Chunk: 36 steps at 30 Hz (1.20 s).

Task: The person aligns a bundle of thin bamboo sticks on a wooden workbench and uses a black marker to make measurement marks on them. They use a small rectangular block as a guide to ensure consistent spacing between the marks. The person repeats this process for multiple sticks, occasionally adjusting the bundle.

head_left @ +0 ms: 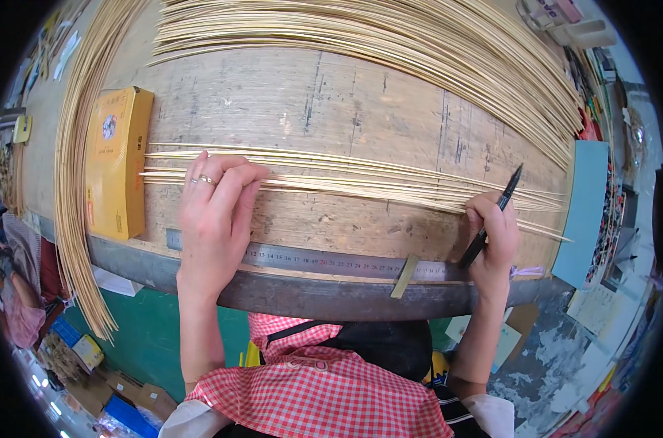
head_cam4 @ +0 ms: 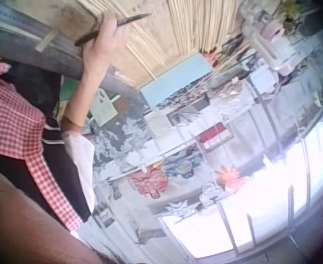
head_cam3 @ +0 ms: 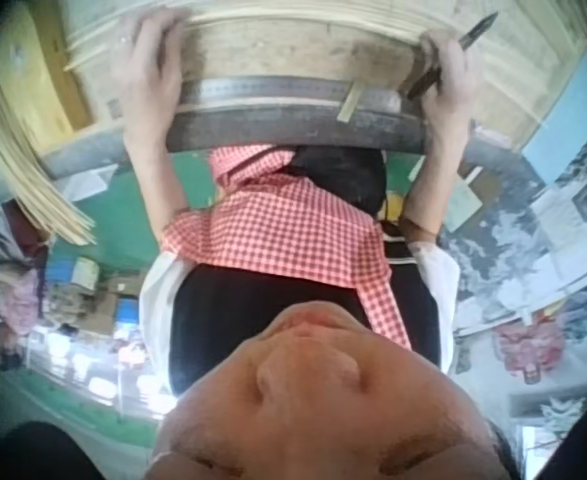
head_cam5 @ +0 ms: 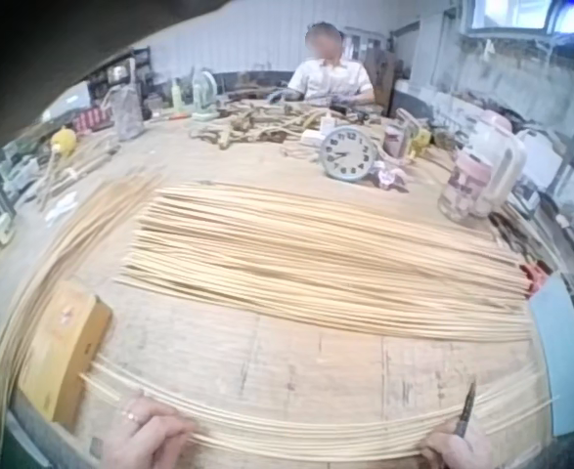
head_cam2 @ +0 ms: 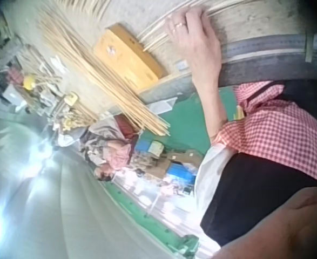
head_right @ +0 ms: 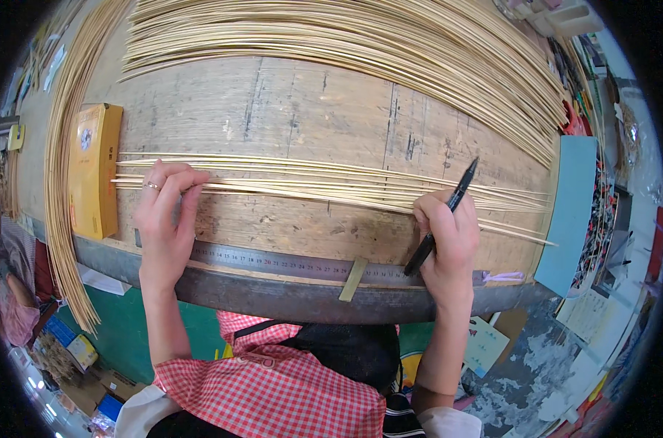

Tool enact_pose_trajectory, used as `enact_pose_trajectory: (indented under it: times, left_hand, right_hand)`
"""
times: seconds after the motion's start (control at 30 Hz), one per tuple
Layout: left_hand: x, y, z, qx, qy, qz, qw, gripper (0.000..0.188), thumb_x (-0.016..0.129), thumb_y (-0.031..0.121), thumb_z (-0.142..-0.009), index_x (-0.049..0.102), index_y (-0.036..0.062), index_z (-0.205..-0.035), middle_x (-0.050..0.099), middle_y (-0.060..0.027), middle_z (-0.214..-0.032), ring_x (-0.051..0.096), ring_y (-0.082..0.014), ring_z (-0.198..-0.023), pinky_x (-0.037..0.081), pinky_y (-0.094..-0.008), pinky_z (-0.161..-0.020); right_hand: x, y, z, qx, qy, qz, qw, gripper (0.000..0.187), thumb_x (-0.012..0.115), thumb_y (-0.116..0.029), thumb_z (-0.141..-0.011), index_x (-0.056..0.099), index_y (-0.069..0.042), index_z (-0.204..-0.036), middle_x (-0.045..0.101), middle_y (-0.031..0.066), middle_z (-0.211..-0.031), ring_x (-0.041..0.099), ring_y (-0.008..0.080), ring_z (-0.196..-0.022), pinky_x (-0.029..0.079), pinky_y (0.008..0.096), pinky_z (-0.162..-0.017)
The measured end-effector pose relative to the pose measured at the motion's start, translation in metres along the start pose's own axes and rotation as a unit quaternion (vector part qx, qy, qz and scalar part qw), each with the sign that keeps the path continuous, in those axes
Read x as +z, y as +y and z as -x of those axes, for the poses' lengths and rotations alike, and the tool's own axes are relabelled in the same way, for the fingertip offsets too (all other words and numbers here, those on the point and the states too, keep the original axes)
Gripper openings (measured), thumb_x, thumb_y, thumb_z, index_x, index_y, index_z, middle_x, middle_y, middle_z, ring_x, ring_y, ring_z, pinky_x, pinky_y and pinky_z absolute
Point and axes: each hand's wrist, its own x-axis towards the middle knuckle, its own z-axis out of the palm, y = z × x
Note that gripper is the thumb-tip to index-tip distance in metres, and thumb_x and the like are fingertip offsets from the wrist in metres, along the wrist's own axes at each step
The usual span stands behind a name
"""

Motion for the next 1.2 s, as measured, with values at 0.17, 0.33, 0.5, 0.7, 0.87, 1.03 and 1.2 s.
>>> enact_pose_trajectory:
  times: [0.17, 0.33, 0.5, 0.7, 0.87, 1.03, 1.2]
  left_hand:
    - [0.007, -0.001, 0.003, -0.011, 0.014, 0.031, 0.999, 0.014, 0.07, 0.0, -0.087, 0.068, 0.0062, -0.099, 0.061, -0.0093, -0.096, 0.061, -0.0306, -0.092, 0.047, -0.0479, -0.097]
    - [0.011, 0.0, 0.005, -0.018, 0.021, 0.039, 0.999, 0.014, 0.071, 0.0, -0.086, 0.069, 0.0065, -0.098, 0.061, -0.0087, -0.096, 0.061, -0.0296, -0.092, 0.046, -0.0484, -0.099]
    - [0.008, 0.0, 0.003, -0.004, 0.032, 0.02, 0.999, 0.015, 0.071, 0.001, -0.086, 0.07, 0.0075, -0.099, 0.062, -0.0073, -0.095, 0.061, -0.0284, -0.093, 0.044, -0.0522, -0.102]
    - [0.008, -0.002, 0.004, -0.012, 0.021, 0.012, 1.0, 0.016, 0.072, 0.0, -0.085, 0.071, 0.0085, -0.099, 0.062, -0.0069, -0.094, 0.062, -0.0279, -0.093, 0.043, -0.0532, -0.104]
    - [0.012, 0.002, 0.001, -0.016, 0.016, 0.015, 1.0, 0.015, 0.067, -0.009, -0.086, 0.069, 0.0022, -0.097, 0.061, -0.0104, -0.094, 0.062, -0.0282, -0.093, 0.048, -0.0419, -0.098]
    - [0.006, 0.002, 0.006, -0.042, 0.041, 0.018, 0.998, 0.019, 0.066, -0.011, -0.085, 0.067, 0.002, -0.099, 0.061, -0.0115, -0.097, 0.061, -0.0279, -0.094, 0.049, -0.0395, -0.083]
    - [-0.003, 0.011, 0.006, -0.048, 0.132, 0.021, 0.99, 0.023, 0.065, -0.014, -0.084, 0.065, 0.0014, -0.101, 0.061, -0.0109, -0.095, 0.06, -0.0264, -0.09, 0.049, -0.0363, -0.08]
  right_hand:
    - [0.011, 0.005, 0.003, -0.014, 0.056, 0.007, 0.998, 0.023, 0.068, 0.008, -0.074, 0.061, -0.002, -0.093, 0.06, 0.0128, -0.086, 0.057, 0.0314, -0.081, 0.045, 0.0382, -0.073]
    - [0.021, 0.009, 0.006, -0.024, 0.106, 0.017, 0.994, 0.021, 0.069, 0.008, -0.077, 0.063, -0.001, -0.095, 0.061, 0.012, -0.087, 0.058, 0.0318, -0.081, 0.047, 0.042, -0.079]
    - [0.02, 0.01, 0.007, -0.018, 0.113, 0.036, 0.993, 0.02, 0.07, 0.006, -0.079, 0.065, -0.002, -0.096, 0.062, 0.0111, -0.088, 0.06, 0.0316, -0.085, 0.045, 0.054, -0.101]
    - [0.021, 0.007, 0.005, -0.01, 0.103, 0.018, 0.994, 0.018, 0.071, 0.005, -0.08, 0.066, -0.003, -0.096, 0.062, 0.01, -0.086, 0.061, 0.0317, -0.085, 0.042, 0.058, -0.105]
    - [0.019, 0.012, 0.008, -0.015, 0.109, 0.026, 0.994, 0.017, 0.071, 0.003, -0.081, 0.065, -0.005, -0.094, 0.062, 0.0092, -0.086, 0.061, 0.0305, -0.085, 0.042, 0.0564, -0.104]
    - [0.017, 0.012, 0.004, -0.055, 0.223, 0.046, 0.972, 0.018, 0.069, 0.002, -0.084, 0.063, -0.003, -0.1, 0.064, 0.0107, -0.088, 0.061, 0.0289, -0.084, 0.045, 0.0539, -0.1]
    - [0.01, 0.002, 0.011, -0.038, 0.293, -0.032, 0.955, 0.013, 0.063, -0.003, -0.096, 0.061, 0.002, -0.109, 0.069, 0.0205, -0.097, 0.065, 0.0311, -0.091, 0.05, 0.0478, -0.092]
